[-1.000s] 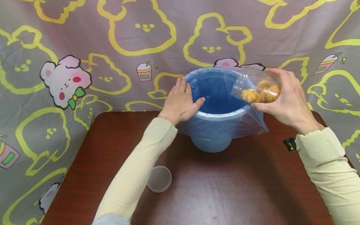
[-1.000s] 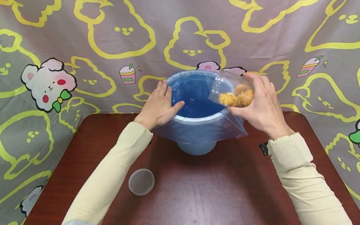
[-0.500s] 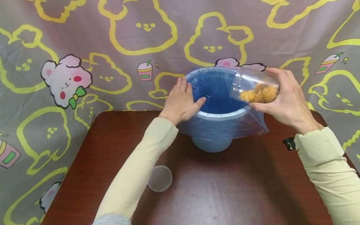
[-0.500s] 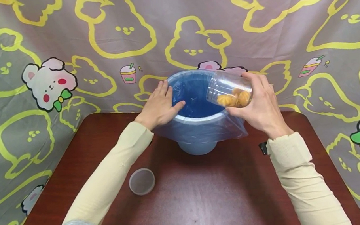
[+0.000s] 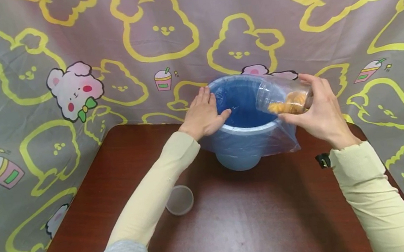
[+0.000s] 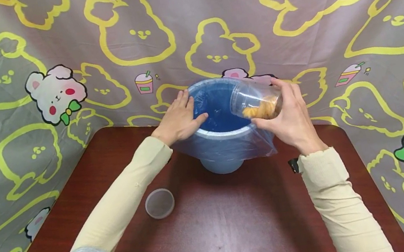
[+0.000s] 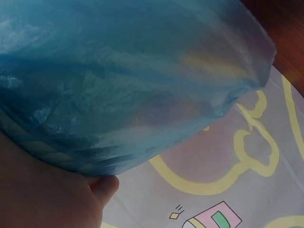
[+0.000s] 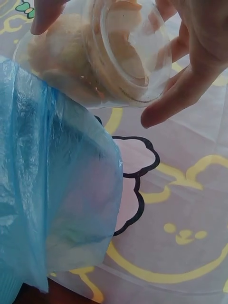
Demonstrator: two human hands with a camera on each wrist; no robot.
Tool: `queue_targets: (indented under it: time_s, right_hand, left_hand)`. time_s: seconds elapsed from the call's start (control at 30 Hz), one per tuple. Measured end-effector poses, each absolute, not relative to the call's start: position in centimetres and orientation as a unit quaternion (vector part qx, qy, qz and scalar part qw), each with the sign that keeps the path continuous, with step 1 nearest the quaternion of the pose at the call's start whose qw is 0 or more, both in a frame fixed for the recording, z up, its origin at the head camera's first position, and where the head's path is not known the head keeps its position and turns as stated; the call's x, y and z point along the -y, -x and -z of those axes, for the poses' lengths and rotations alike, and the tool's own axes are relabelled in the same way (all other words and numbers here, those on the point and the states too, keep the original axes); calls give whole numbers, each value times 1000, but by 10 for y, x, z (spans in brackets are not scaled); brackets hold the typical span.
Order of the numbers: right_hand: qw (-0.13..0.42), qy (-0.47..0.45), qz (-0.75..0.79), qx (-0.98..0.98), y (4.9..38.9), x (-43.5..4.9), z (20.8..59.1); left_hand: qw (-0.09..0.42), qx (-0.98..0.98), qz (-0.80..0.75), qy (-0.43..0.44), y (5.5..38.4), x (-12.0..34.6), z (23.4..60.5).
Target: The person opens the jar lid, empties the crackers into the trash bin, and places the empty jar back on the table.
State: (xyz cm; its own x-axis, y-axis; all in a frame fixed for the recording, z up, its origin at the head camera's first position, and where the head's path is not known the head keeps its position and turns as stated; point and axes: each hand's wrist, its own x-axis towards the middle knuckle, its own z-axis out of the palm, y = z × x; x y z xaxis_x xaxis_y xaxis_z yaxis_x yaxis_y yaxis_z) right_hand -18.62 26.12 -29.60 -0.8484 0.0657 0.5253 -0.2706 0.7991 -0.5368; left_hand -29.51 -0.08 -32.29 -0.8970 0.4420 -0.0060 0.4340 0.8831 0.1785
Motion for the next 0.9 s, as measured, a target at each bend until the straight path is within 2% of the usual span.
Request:
queue_targets:
  time_s: [0.9]
  right_hand:
    - [279, -36, -320, 905, 185, -255, 295]
  left_hand:
    - [22, -970, -91, -224, 295, 1, 323]
